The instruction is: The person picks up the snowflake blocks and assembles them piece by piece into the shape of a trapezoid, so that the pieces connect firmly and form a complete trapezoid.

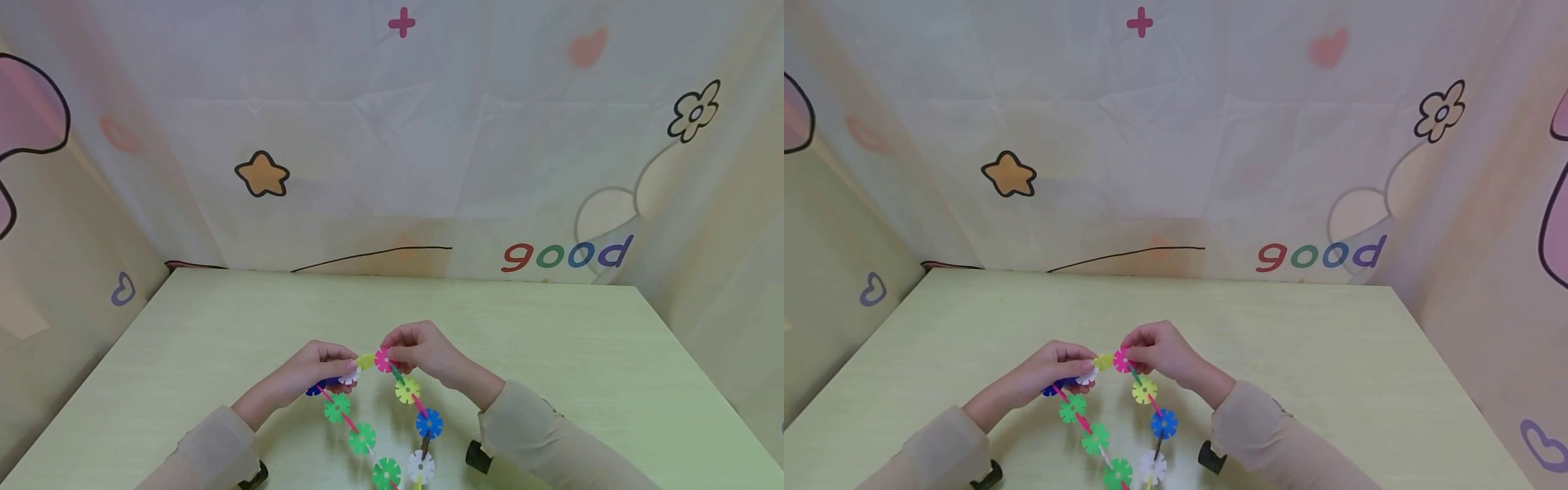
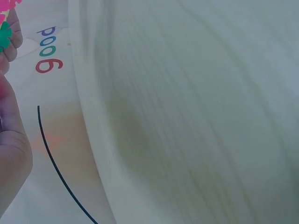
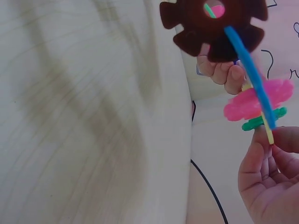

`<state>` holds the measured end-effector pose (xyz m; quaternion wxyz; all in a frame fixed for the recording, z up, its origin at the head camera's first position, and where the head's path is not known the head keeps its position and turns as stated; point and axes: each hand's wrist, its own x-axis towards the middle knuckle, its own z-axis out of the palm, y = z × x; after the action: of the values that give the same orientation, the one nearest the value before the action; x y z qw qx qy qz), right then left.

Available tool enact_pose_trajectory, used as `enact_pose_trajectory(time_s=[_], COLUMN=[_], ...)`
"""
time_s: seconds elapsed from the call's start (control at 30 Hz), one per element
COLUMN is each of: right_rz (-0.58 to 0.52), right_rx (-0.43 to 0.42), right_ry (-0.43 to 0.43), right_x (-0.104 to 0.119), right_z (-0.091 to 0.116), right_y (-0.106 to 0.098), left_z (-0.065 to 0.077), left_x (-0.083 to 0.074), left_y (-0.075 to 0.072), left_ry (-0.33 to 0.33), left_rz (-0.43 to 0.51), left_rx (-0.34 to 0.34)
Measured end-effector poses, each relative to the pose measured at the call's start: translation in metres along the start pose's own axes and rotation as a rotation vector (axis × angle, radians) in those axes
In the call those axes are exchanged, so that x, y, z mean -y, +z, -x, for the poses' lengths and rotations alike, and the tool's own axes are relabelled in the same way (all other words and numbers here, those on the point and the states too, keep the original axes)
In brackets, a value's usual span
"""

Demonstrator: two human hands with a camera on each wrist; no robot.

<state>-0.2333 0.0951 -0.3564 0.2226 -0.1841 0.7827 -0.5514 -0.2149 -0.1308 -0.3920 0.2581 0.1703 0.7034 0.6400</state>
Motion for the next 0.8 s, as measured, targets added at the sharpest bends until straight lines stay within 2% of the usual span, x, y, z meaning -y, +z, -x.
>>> enact_pose_trajectory(time_s=[0.8], right_rz=[0.008], right_rx=[0.006], right_ry=[-0.007], right_x=[-0.0041], right_z=[-0.0022], right_y=[-0.0017], left_z=[0.0006], left_x=[-0.0037], left_y=[-0.0005], left_ry=[0.000], left_rz=[-0.032], left_rx=[-0.007])
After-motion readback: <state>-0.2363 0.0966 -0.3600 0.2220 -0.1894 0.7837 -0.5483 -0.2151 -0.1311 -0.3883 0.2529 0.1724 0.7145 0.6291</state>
